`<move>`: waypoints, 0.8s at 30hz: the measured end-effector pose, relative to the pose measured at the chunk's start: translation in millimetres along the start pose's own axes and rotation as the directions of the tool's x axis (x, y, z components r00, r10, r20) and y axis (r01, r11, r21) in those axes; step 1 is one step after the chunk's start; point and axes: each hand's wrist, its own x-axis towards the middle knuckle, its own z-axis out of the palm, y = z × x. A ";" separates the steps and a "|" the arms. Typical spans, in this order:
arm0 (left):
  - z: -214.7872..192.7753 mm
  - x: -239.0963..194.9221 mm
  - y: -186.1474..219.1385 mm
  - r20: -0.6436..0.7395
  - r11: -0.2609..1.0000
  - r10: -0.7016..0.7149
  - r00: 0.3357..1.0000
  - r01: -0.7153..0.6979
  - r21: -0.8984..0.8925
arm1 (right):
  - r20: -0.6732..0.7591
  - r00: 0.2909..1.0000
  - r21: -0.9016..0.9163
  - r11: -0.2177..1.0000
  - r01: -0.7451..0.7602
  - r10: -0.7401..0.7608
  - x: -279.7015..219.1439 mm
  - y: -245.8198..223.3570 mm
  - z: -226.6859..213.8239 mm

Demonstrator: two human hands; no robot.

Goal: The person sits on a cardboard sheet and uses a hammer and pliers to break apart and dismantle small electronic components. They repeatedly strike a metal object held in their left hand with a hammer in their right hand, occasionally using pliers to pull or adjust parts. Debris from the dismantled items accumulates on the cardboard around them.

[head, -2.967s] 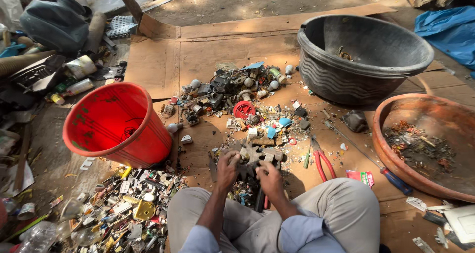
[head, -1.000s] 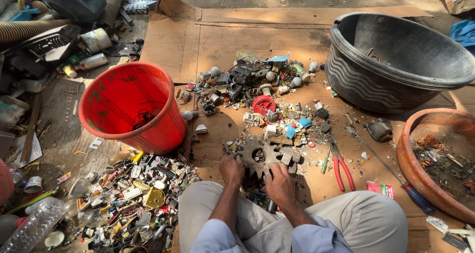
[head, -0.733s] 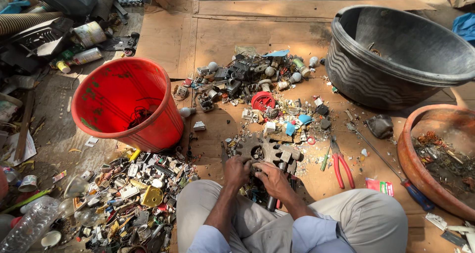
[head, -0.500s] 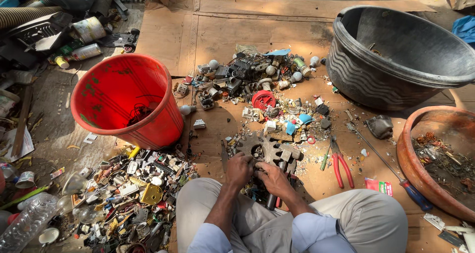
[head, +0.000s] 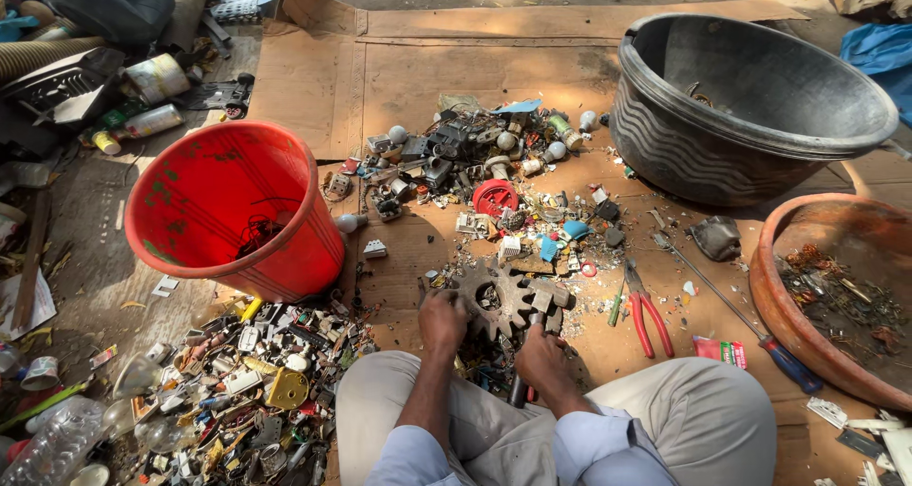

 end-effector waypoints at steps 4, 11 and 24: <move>-1.5 3.2 -12.3 0.028 0.980 -0.082 0.996 0.085 -0.178 | 0.033 0.999 0.043 0.998 -0.043 0.041 3.6 -2.0 -2.7; 17.3 16.0 -37.9 0.247 0.814 -0.221 0.943 0.318 -0.485 | 0.006 0.976 0.183 0.960 -0.214 0.216 19.0 1.6 -8.1; 8.4 8.0 -30.1 0.306 0.758 -0.251 0.919 0.383 -0.528 | 0.390 0.913 0.898 0.168 -0.406 0.120 83.5 45.6 4.2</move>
